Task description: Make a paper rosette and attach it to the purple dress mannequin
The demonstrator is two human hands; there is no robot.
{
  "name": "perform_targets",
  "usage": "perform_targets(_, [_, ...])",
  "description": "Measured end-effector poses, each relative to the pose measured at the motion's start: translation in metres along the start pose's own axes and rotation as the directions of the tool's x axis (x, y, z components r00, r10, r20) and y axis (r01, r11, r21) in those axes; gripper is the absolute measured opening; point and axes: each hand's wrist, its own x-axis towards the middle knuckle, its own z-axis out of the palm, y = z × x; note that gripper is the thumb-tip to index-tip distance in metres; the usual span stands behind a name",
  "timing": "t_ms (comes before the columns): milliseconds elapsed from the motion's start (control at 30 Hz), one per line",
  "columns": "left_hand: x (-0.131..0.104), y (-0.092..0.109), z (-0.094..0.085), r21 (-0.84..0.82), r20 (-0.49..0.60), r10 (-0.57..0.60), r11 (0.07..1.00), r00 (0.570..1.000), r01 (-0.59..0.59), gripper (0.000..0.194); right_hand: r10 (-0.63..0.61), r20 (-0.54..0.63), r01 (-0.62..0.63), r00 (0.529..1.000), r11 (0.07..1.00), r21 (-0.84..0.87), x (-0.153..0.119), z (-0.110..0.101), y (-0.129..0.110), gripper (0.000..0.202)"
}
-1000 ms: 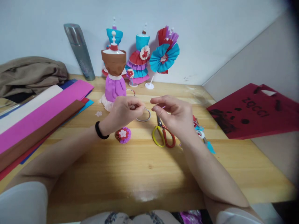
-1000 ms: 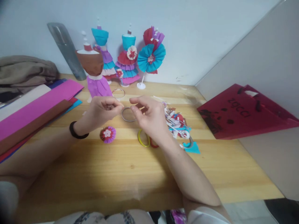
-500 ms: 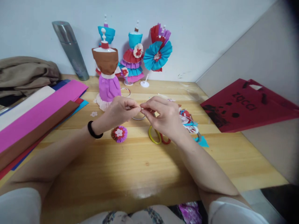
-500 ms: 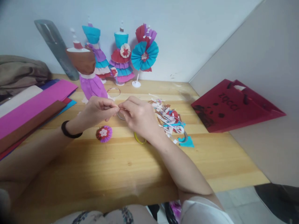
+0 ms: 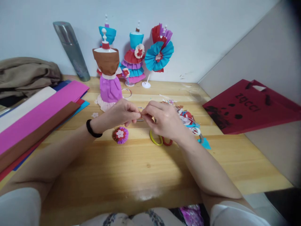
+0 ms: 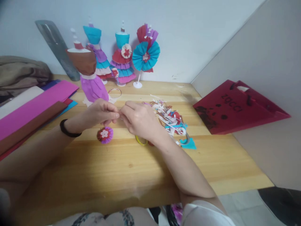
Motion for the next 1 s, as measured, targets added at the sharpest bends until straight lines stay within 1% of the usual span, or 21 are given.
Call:
perform_targets(100, [0.0, -0.001, 0.0, 0.034, 0.021, -0.001, 0.999, 1.0, 0.0, 0.025, -0.044, 0.001, 0.044, 0.999, 0.998, 0.034, 0.0, 0.0, 0.001, 0.018])
perform_targets(200, [0.0, -0.003, 0.0, 0.048, 0.017, 0.007, 0.999, 1.0, -0.008, 0.023, -0.041, -0.004, 0.041, 0.999, 0.997, 0.067, 0.001, 0.002, 0.002, 0.015])
perform_targets(300, [-0.001, -0.004, 0.0, 0.076, 0.008, 0.009, 0.997, 1.0, -0.009, 0.022, 0.01, -0.008, -0.008, 1.0, 0.986, 0.165, 0.002, 0.004, 0.003, 0.013])
perform_targets(400, [-0.003, -0.002, 0.001, 0.137, -0.006, 0.017, 0.99, 1.0, -0.016, 0.023, 0.068, -0.029, -0.056, 0.997, 0.952, 0.3, 0.004, 0.006, 0.004, 0.013])
perform_targets(467, [-0.003, -0.001, 0.002, 0.216, -0.025, 0.074, 0.974, 0.997, -0.067, 0.025, 0.114, -0.025, -0.097, 0.993, 0.926, 0.366, 0.004, 0.006, 0.004, 0.014])
perform_targets(567, [-0.004, 0.0, 0.001, 0.391, -0.052, 0.238, 0.898, 0.97, -0.199, 0.027, 0.208, 0.018, -0.194, 0.978, 0.873, 0.447, 0.005, 0.007, 0.003, 0.011])
perform_targets(600, [-0.005, -0.001, 0.001, 0.451, -0.053, 0.278, 0.864, 0.959, -0.225, 0.026, 0.245, 0.038, -0.233, 0.969, 0.846, 0.48, 0.005, 0.008, 0.003, 0.01])
perform_targets(667, [-0.006, 0.0, 0.0, 0.553, -0.045, 0.322, 0.796, 0.946, -0.244, 0.022, 0.319, 0.084, -0.31, 0.944, 0.771, 0.556, 0.004, 0.011, 0.003, 0.006])
perform_targets(733, [-0.009, 0.001, 0.0, 0.629, -0.031, 0.339, 0.738, 0.94, -0.245, 0.02, 0.375, 0.124, -0.364, 0.919, 0.685, 0.631, 0.004, 0.015, 0.004, 0.003])
perform_targets(867, [-0.015, 0.005, 0.002, 0.734, -0.008, 0.336, 0.642, 0.942, -0.223, 0.022, 0.424, 0.177, -0.405, 0.888, 0.54, 0.738, 0.004, 0.019, 0.003, 0.002])
perform_targets(933, [-0.017, 0.007, 0.002, 0.807, -0.023, 0.316, 0.566, 0.948, -0.169, 0.022, 0.433, 0.207, -0.418, 0.877, 0.476, 0.774, 0.005, 0.019, -0.001, 0.004])
perform_targets(1000, [-0.018, 0.007, 0.001, 0.872, -0.059, 0.294, 0.48, 0.954, -0.094, 0.023, 0.448, 0.228, -0.427, 0.864, 0.416, 0.803, 0.007, 0.017, -0.004, 0.009])
